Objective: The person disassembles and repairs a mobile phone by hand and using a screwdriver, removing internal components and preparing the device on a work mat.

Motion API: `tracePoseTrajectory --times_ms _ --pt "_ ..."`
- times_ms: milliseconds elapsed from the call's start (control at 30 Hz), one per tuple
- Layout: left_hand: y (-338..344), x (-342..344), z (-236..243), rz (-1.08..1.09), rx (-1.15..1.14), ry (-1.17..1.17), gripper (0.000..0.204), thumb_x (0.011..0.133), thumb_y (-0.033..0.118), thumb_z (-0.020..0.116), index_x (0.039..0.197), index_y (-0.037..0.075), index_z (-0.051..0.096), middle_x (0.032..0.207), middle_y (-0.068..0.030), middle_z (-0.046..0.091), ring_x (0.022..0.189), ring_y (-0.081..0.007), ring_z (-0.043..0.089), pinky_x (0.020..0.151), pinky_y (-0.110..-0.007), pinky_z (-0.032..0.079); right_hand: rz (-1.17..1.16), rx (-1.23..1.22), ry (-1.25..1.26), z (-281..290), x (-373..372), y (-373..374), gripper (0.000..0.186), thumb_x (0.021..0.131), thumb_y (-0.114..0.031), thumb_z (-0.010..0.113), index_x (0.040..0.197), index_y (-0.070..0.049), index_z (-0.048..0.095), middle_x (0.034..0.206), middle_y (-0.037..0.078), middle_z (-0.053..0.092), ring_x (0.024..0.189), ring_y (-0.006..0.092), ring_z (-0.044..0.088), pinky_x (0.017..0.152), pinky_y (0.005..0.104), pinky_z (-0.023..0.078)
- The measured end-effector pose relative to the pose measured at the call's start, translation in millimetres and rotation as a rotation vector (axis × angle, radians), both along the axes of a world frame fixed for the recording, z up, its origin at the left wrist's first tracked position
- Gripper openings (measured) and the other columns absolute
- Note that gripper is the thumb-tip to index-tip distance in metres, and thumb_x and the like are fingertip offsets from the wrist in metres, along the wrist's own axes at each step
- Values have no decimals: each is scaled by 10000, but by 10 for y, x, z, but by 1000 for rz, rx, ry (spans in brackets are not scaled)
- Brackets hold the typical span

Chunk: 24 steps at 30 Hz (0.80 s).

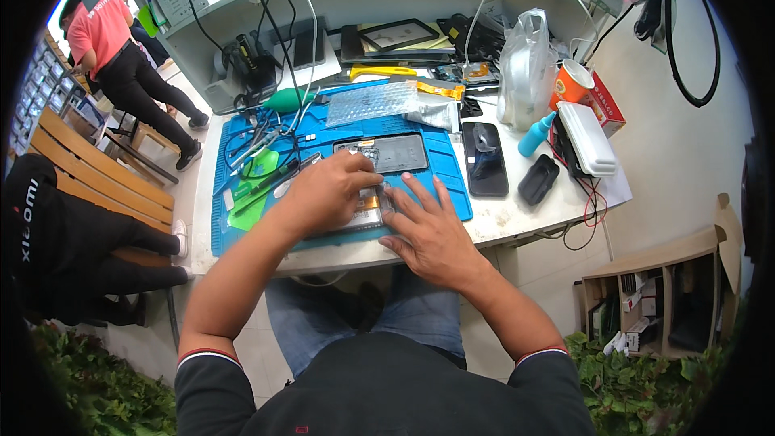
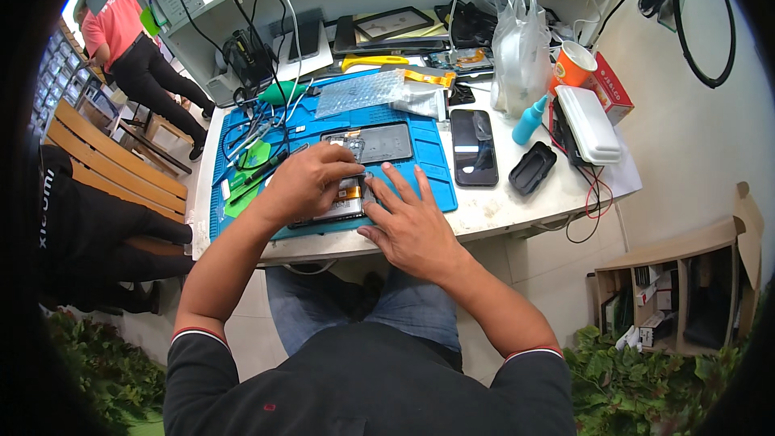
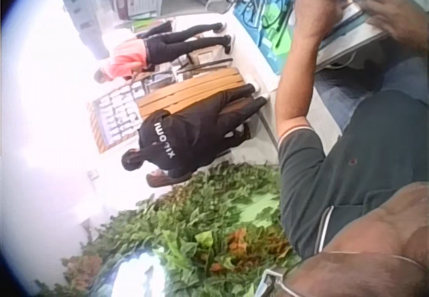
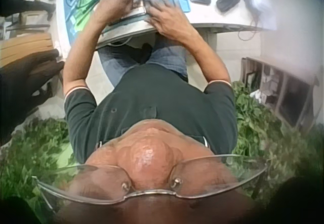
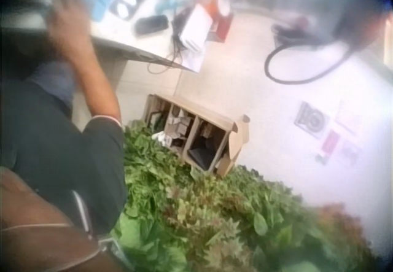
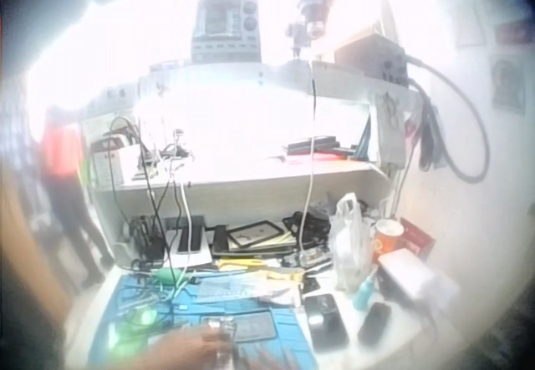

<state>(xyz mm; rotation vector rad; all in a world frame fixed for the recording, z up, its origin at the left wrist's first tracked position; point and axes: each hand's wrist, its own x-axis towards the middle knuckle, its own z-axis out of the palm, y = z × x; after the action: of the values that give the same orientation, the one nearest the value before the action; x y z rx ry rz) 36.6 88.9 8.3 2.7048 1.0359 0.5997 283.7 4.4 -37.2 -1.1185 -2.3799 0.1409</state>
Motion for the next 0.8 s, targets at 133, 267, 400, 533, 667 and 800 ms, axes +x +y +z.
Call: tracePoseTrajectory --times_ms 133,267,400,533,667,800 --pt "-118 16 -31 -18 -3 97 454 812 -27 793 1240 109 861 1251 -85 766 1258 -323 700 1019 -443 603 17 -16 17 -34 -56 41 362 1084 -381 730 1264 -67 720 1557 169 627 1594 401 467 1311 738 284" --pt "92 -82 33 -31 -46 38 312 926 18 807 1228 81 854 1298 -109 757 1242 -333 693 1029 -462 596 14 -14 -10 2 -70 123 266 1067 -286 735 1200 -57 713 1495 169 666 1513 389 538 1307 734 295" --pt "288 -82 458 448 -387 -212 142 979 87 843 1107 29 825 1131 -156 797 1070 -325 757 901 -422 600 -28 -1 83 -44 -152 140 178 1032 -175 734 1142 -37 709 1431 165 698 1440 380 591 1311 714 305" --pt "607 -140 144 93 -131 -41 220 952 121 881 1166 75 854 1236 -103 795 1174 -302 728 985 -422 599 -54 -1 171 -76 -212 101 149 1014 -135 739 1107 -24 707 1433 169 702 1442 383 595 1320 694 304" --pt "740 -45 185 -29 -170 169 429 876 153 938 1296 140 853 1333 -58 772 1296 -302 675 1109 -434 572 -69 0 199 -100 -206 100 140 1014 -137 740 1090 -23 710 1440 174 703 1458 386 585 1327 687 297" --pt "814 70 307 -2 -296 240 473 841 165 962 1298 137 843 1284 -61 773 1260 -304 682 1086 -429 576 -73 6 200 -89 -203 93 141 1015 -138 742 1096 -23 724 1425 174 710 1455 386 589 1324 687 299"
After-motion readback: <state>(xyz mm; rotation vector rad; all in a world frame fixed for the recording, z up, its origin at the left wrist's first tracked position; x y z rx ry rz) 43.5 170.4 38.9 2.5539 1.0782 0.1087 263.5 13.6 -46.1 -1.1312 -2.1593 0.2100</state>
